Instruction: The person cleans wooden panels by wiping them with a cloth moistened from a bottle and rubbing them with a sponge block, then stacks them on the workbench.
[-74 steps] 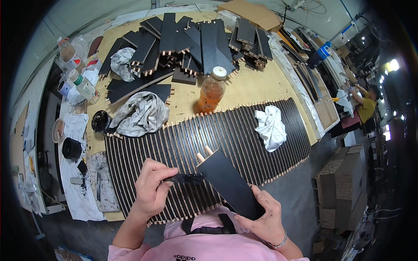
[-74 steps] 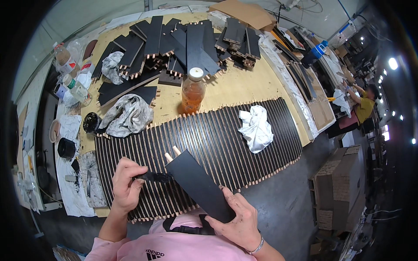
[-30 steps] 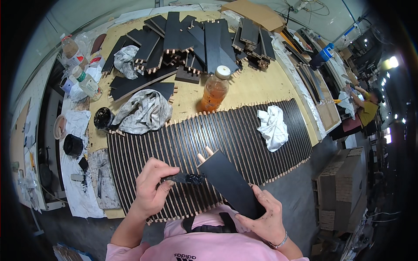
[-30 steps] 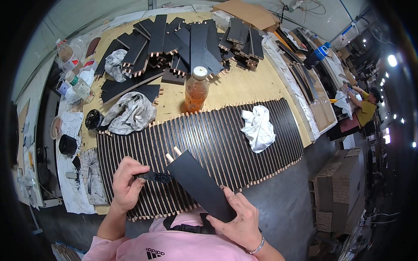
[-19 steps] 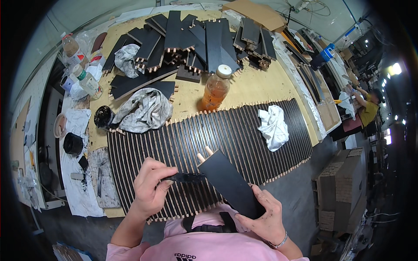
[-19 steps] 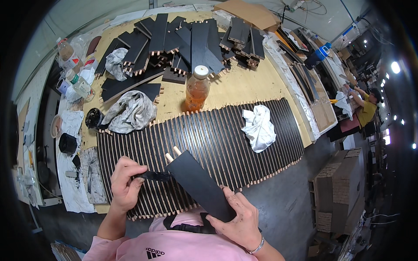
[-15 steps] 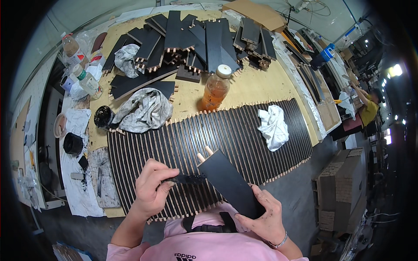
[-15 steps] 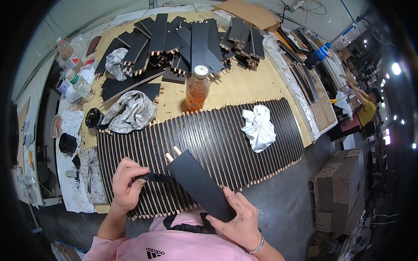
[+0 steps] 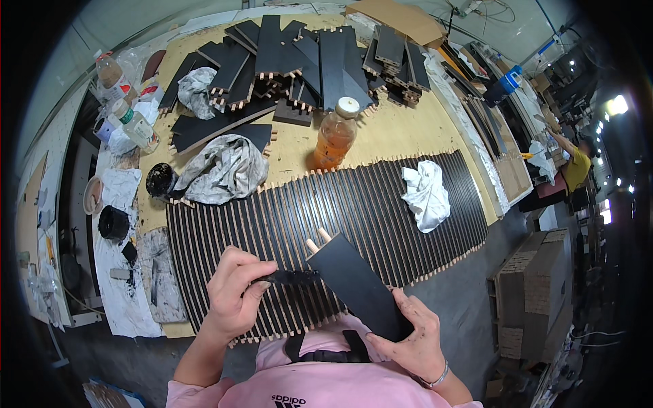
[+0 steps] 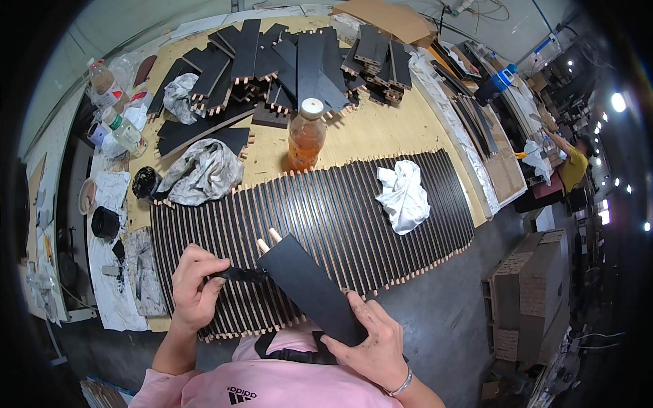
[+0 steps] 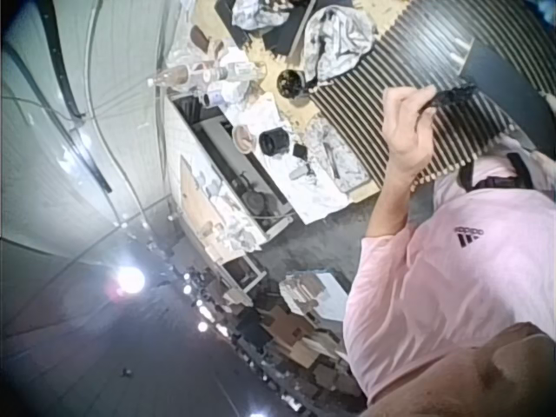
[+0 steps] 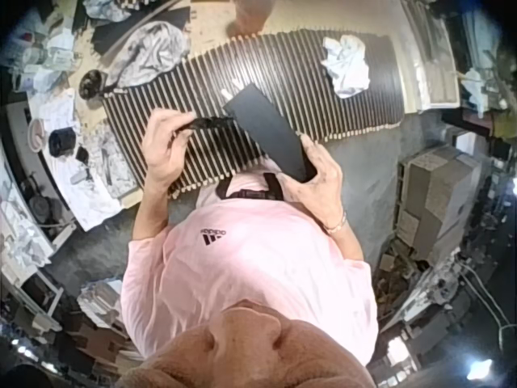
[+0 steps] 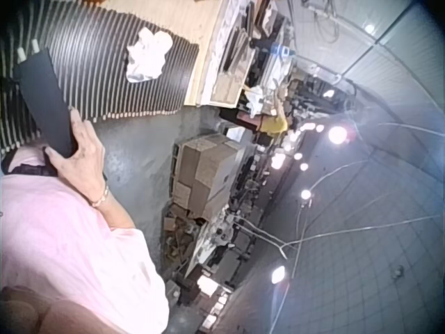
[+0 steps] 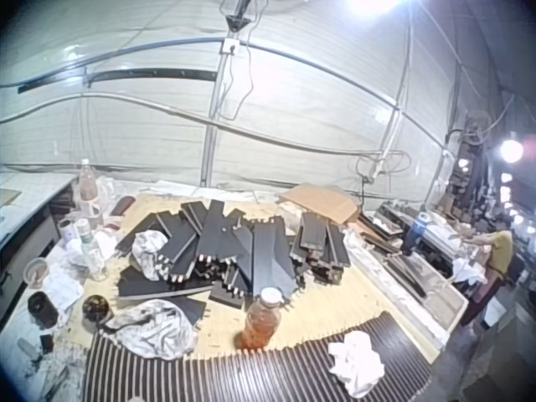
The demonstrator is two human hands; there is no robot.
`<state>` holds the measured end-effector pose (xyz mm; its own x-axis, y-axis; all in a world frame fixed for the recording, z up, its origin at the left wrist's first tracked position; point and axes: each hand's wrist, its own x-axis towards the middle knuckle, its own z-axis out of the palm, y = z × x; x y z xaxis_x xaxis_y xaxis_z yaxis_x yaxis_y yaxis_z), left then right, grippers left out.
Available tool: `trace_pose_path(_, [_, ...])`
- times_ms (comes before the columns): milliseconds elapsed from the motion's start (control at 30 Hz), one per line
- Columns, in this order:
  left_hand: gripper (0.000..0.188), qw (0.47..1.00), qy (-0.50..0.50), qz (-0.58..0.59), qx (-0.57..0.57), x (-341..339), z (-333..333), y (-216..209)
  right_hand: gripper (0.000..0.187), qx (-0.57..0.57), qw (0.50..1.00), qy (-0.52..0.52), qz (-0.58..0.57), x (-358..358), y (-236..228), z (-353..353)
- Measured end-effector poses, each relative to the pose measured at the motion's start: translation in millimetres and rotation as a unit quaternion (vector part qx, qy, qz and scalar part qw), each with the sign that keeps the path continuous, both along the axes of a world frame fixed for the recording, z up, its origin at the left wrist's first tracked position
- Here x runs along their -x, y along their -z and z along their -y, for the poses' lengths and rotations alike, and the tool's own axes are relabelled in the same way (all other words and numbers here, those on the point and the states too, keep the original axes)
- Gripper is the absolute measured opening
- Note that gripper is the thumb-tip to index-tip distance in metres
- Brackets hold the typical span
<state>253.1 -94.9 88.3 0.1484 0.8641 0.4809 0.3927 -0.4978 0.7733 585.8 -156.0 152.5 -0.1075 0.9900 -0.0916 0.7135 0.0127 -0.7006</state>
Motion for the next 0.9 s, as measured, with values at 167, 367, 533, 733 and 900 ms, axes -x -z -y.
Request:
trace_pose_path(167, [0.026,1.0,-0.01,0.01,0.009,2,5,3,0.087,-0.006,1.0,0.001,0.007,1,-3,3])
trace_pose_path(367, [0.034,1.0,-0.005,0.006,0.012,1,6,-1,0.087,-0.02,1.0,0.003,0.019,1,-3,8])
trace_pose_path(533, [0.032,1.0,0.0,0.008,0.014,1,8,-1,0.087,-0.038,0.999,0.006,0.03,2,-2,12])
trace_pose_path(733, [0.024,0.998,0.007,0.037,0.05,3,12,4,0.087,-0.048,0.998,0.006,0.043,2,0,13])
trace_pose_path(900, [0.025,0.997,0.01,0.047,0.068,4,13,5,0.087,-0.04,0.998,0.004,0.05,3,-1,11])
